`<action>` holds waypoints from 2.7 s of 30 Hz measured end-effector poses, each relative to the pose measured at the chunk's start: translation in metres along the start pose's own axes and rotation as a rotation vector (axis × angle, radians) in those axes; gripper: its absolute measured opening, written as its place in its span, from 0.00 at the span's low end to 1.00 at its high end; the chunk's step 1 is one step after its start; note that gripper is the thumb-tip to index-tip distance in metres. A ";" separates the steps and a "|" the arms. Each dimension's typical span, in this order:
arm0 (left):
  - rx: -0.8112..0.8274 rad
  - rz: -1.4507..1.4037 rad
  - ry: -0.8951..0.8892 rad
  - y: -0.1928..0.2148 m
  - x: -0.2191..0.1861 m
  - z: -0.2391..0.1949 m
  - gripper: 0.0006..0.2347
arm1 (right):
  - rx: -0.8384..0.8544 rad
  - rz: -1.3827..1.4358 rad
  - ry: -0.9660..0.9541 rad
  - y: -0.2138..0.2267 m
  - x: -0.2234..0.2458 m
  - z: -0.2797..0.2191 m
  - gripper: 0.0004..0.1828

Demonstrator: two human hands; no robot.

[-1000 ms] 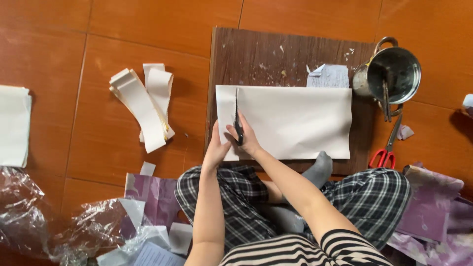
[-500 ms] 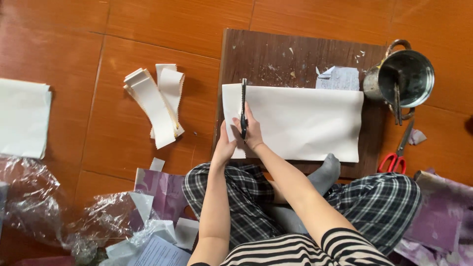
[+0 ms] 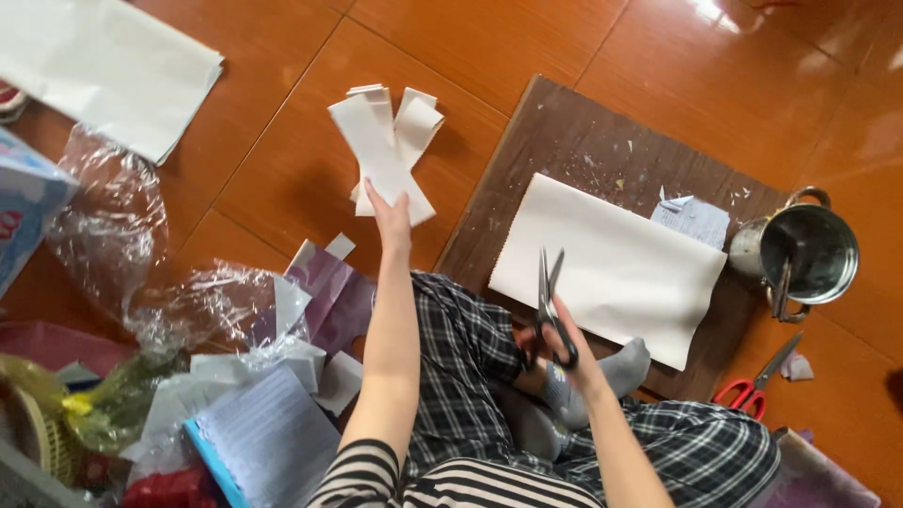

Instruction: Cutting paper strips and applying them to a giraffe sculpture for decoration

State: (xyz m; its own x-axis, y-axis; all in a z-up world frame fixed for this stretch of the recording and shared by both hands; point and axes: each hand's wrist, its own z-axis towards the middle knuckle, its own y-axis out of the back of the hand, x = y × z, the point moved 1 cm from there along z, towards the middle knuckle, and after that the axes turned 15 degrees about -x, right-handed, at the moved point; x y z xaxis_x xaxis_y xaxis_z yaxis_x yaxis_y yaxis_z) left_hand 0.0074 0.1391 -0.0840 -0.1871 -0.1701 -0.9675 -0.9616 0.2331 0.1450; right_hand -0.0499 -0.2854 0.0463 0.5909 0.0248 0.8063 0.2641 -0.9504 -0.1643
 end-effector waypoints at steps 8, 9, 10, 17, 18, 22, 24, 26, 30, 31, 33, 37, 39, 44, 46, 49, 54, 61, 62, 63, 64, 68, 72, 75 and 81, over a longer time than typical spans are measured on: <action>0.267 0.695 -0.236 0.018 -0.045 -0.147 0.32 | -0.145 -0.199 -0.247 0.047 -0.066 -0.083 0.47; 0.443 0.681 -0.305 0.015 -0.045 -0.175 0.25 | -0.154 -0.259 -0.174 0.051 -0.080 -0.084 0.43; 0.474 0.698 -0.295 0.003 -0.008 -0.176 0.25 | -0.178 -0.246 -0.199 0.039 -0.073 -0.092 0.43; 0.541 0.643 -0.019 -0.031 0.108 -0.164 0.19 | -0.117 -0.170 -0.330 0.012 -0.051 -0.069 0.49; 0.556 0.539 0.111 -0.030 0.100 -0.162 0.15 | -0.098 -0.216 -0.282 0.010 -0.047 -0.060 0.49; 0.644 0.445 0.205 -0.023 0.038 -0.190 0.17 | -0.057 -0.337 -0.145 0.003 -0.050 -0.032 0.50; 0.767 0.380 0.265 -0.022 -0.017 -0.217 0.28 | -0.073 -0.027 -0.166 0.008 -0.070 -0.016 0.52; 0.786 0.387 0.248 -0.022 -0.007 -0.212 0.28 | -0.112 -0.047 -0.173 -0.015 -0.019 -0.028 0.51; 0.783 0.394 0.248 -0.024 0.003 -0.210 0.26 | -0.194 0.048 -0.255 -0.028 -0.006 -0.024 0.50; 0.787 0.400 0.249 -0.024 0.005 -0.211 0.26 | -0.199 0.054 -0.259 -0.034 0.011 -0.031 0.50; 0.785 0.462 0.140 -0.024 0.008 -0.213 0.25 | -0.224 -0.092 -0.140 -0.044 0.047 -0.046 0.55; 0.757 0.460 0.151 -0.023 -0.005 -0.221 0.24 | -0.293 -0.213 0.032 -0.053 -0.039 -0.006 0.48; 0.742 0.451 0.188 -0.025 -0.014 -0.224 0.24 | -0.328 -0.279 0.082 -0.050 -0.042 -0.006 0.46; 0.732 0.399 0.276 -0.028 0.006 -0.215 0.25 | -0.275 -0.185 0.033 -0.045 0.013 -0.026 0.46; 0.734 0.372 0.310 -0.030 0.021 -0.209 0.25 | -0.243 -0.126 0.007 -0.046 0.023 -0.016 0.47; 0.707 0.300 0.432 -0.030 0.028 -0.204 0.26 | -0.217 0.062 -0.064 -0.050 0.002 0.014 0.55; 0.700 0.292 0.361 -0.029 -0.010 -0.226 0.27 | -0.321 -0.185 0.171 -0.049 -0.015 0.009 0.46; 0.734 0.180 0.573 -0.034 0.002 -0.213 0.25 | -0.241 -0.093 0.134 -0.045 0.025 0.011 0.48; 0.724 0.176 0.567 -0.032 -0.012 -0.216 0.25 | -0.229 -0.090 0.124 -0.047 0.032 0.016 0.48; 0.714 0.172 0.561 -0.030 -0.026 -0.220 0.26 | -0.217 -0.088 0.113 -0.050 0.040 0.021 0.48; 0.714 0.169 0.556 -0.030 -0.032 -0.221 0.26 | -0.215 -0.087 0.118 -0.056 0.047 0.014 0.48; 0.755 0.192 0.607 -0.034 -0.022 -0.219 0.27 | -0.290 -0.124 0.088 -0.054 -0.007 0.046 0.50; 0.817 0.183 0.468 -0.054 0.022 -0.181 0.46 | -0.351 -0.284 0.126 -0.053 0.007 0.045 0.49; 0.905 0.168 0.196 -0.057 0.005 -0.192 0.41 | -0.288 -0.208 0.164 -0.042 0.020 0.043 0.47; 0.966 0.113 0.078 -0.062 0.046 -0.181 0.38 | -0.240 -0.178 0.197 -0.030 0.020 0.082 0.50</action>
State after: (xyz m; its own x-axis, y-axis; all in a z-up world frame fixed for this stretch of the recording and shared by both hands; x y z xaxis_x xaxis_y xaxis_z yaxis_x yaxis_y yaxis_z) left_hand 0.0216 -0.0565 -0.1000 -0.3142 -0.1529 -0.9370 -0.3648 0.9306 -0.0296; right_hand 0.0170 -0.2307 0.0207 0.3871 0.1587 0.9083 0.1492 -0.9829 0.1081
